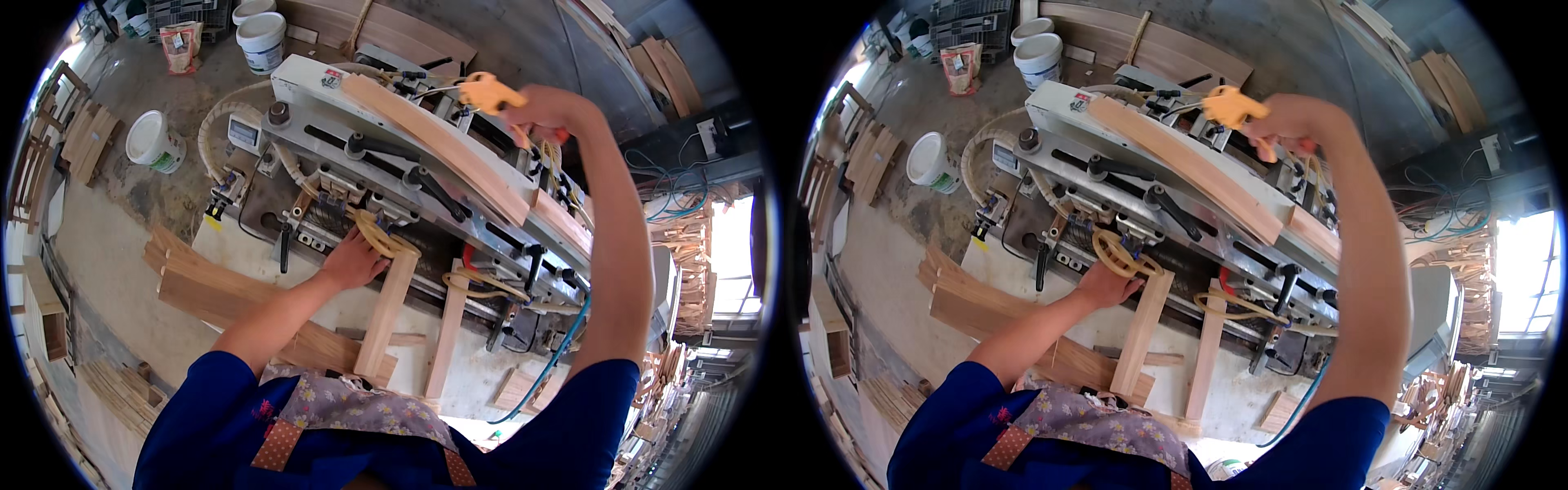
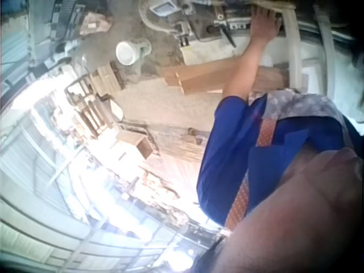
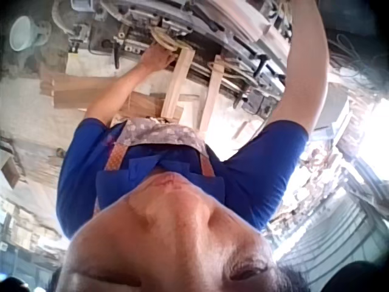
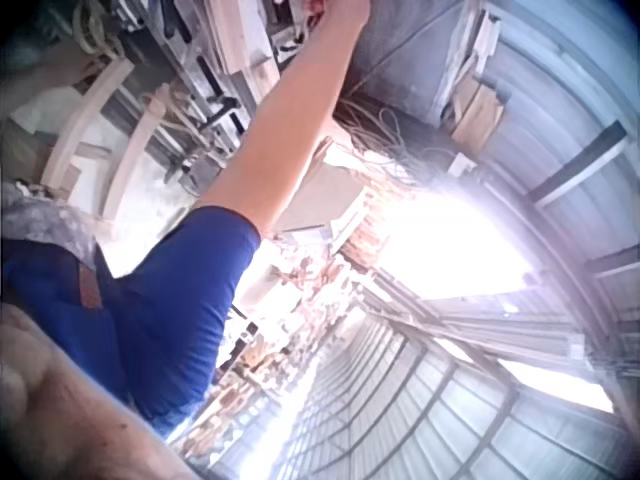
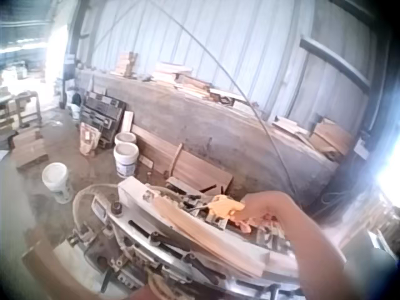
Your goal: The person picks up wood boards, feeds them into a woodworking machine, organizes stacks of wood, and uses an air gun to clear dust from the machine.
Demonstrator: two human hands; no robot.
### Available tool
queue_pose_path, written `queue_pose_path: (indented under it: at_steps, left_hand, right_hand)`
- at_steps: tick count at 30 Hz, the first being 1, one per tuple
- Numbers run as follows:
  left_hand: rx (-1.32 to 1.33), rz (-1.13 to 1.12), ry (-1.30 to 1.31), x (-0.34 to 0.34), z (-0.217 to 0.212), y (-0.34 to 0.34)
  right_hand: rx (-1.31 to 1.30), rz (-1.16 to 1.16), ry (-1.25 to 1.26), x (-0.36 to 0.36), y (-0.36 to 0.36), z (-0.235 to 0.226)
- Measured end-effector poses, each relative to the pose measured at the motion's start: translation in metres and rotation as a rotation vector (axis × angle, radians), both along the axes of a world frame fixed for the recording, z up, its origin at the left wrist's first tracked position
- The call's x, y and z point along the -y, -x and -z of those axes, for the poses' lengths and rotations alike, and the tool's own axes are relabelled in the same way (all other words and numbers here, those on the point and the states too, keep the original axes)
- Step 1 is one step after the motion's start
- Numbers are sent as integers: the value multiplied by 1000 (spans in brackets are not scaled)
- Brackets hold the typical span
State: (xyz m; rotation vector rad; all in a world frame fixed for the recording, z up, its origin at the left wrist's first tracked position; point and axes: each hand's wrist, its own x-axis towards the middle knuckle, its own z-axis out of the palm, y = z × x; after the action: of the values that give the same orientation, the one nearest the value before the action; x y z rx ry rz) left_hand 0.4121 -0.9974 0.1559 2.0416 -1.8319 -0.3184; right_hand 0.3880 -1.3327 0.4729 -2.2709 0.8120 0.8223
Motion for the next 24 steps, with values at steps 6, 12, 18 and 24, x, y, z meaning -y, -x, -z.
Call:
queue_pose_path:
  at_steps: [6, 12, 18, 24]
  left_hand:
    - [40, 74, -195, 5, -9, -1]
    - [-34, -22, -143, 2, -10, 0]
    - [42, -69, -39, 3, -7, 2]
    - [37, -47, -58, 5, -24, 5]
  right_hand:
    - [-253, -151, 120, -12, -68, 32]
    - [-640, -101, 140, 44, 8, 32]
    - [-939, 134, 325, 78, 147, -7]
    - [-745, 505, 315, 72, 252, -30]
